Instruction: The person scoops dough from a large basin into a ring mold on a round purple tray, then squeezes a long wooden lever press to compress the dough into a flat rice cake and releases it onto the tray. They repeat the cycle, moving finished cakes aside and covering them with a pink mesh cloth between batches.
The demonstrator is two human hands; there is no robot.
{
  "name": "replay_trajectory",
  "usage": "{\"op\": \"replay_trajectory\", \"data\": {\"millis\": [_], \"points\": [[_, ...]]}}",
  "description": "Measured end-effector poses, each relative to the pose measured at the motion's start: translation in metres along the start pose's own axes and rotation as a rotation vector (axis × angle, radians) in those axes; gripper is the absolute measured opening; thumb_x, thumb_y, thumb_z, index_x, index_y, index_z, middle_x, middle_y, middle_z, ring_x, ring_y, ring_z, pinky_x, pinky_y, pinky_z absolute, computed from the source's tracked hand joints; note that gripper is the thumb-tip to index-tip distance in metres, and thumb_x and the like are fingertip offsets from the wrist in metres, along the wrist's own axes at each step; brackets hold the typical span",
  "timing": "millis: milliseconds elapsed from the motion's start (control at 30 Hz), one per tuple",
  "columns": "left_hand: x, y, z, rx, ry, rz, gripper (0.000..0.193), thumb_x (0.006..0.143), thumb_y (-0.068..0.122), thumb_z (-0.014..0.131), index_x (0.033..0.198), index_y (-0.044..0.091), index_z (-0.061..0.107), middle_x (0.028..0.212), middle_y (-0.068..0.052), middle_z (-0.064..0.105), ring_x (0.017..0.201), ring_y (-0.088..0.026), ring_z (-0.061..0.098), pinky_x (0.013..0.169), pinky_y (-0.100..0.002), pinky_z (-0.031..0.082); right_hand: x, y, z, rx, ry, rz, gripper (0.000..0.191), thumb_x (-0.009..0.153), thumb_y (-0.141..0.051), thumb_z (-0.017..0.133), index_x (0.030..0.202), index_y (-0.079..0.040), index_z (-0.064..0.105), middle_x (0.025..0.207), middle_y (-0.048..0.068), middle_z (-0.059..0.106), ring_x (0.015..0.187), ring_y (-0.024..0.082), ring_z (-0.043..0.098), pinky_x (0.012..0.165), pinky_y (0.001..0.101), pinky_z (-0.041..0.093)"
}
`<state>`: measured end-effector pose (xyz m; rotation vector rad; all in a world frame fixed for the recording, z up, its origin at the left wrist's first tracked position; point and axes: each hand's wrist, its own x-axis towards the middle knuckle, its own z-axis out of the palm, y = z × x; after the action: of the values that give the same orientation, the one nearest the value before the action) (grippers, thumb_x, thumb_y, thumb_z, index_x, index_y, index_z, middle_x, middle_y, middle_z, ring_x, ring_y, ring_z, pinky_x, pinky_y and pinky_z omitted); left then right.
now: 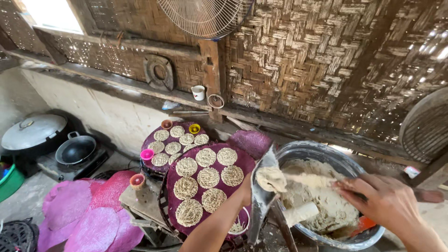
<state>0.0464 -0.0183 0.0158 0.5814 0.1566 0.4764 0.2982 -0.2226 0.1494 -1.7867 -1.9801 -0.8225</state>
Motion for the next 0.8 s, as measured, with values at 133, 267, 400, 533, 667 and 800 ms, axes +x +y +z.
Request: {"op": "replay_trajectory", "data": {"millis": [133,267,400,533,667,800], "points": [[-0.001,0.001,0.0,0.316,0.162,0.08,0.035,0.102,0.005,0.047,0.132,-0.004,0.062,0.121,-0.017,0.071,0.103,-0.027,0.072,0.091,-0.042,0.06,-0.005,0.01,-0.008,0.052,-0.095,-0.052,0.031,0.072,-0.045,0.078,0.088,-0.019,0.074,0.072,-0.002,0.07,0.064,0.023,0.07,0.056,0.0363,0.054],[0.003,-0.011,0.003,1.008,0.336,0.081,0.04,0.088,0.018,0.067,0.126,0.004,0.069,0.12,-0.014,0.074,0.104,-0.024,0.074,0.09,-0.039,0.059,0.015,0.013,-0.033,-0.086,-0.364,0.005,0.037,0.078,-0.056,0.068,0.102,-0.029,0.075,0.078,-0.007,0.072,0.067,0.019,0.072,0.056,0.0341,0.056],[0.001,-0.032,0.008,1.694,0.298,0.374,0.056,0.078,0.034,0.082,0.125,0.007,0.071,0.121,-0.017,0.072,0.105,-0.031,0.073,0.095,-0.036,0.058,0.053,-0.005,-0.053,-0.358,-0.865,0.007,0.04,0.096,-0.066,0.048,0.112,-0.036,0.069,0.085,-0.011,0.073,0.077,0.018,0.073,0.064,0.0332,0.055],[0.003,-0.046,0.015,1.744,0.265,0.515,0.045,0.076,0.031,0.085,0.114,0.008,0.078,0.132,-0.02,0.068,0.112,-0.035,0.07,0.097,-0.042,0.057,0.075,-0.035,-0.044,-0.114,-1.011,-0.03,0.044,0.101,-0.06,0.04,0.121,-0.031,0.066,0.085,0.002,0.074,0.075,0.022,0.075,0.062,0.0357,0.056],[0.006,-0.041,0.018,1.656,0.395,0.282,0.062,0.071,0.034,0.087,0.125,0.008,0.068,0.127,-0.018,0.069,0.112,-0.035,0.069,0.096,-0.04,0.057,0.05,-0.064,-0.013,-0.172,-0.497,-0.366,0.032,0.089,-0.032,0.054,0.109,-0.013,0.068,0.099,0.009,0.072,0.086,0.03,0.071,0.068,0.0452,0.056],[-0.001,-0.026,0.016,1.558,0.372,0.233,0.061,0.078,0.035,0.081,0.132,0.008,0.066,0.122,-0.018,0.073,0.112,-0.034,0.07,0.093,-0.039,0.057,0.023,-0.064,-0.003,-0.538,0.254,-1.001,0.038,0.096,-0.03,0.053,0.11,0.001,0.071,0.098,0.014,0.07,0.086,0.025,0.065,0.074,0.0344,0.053]]}}
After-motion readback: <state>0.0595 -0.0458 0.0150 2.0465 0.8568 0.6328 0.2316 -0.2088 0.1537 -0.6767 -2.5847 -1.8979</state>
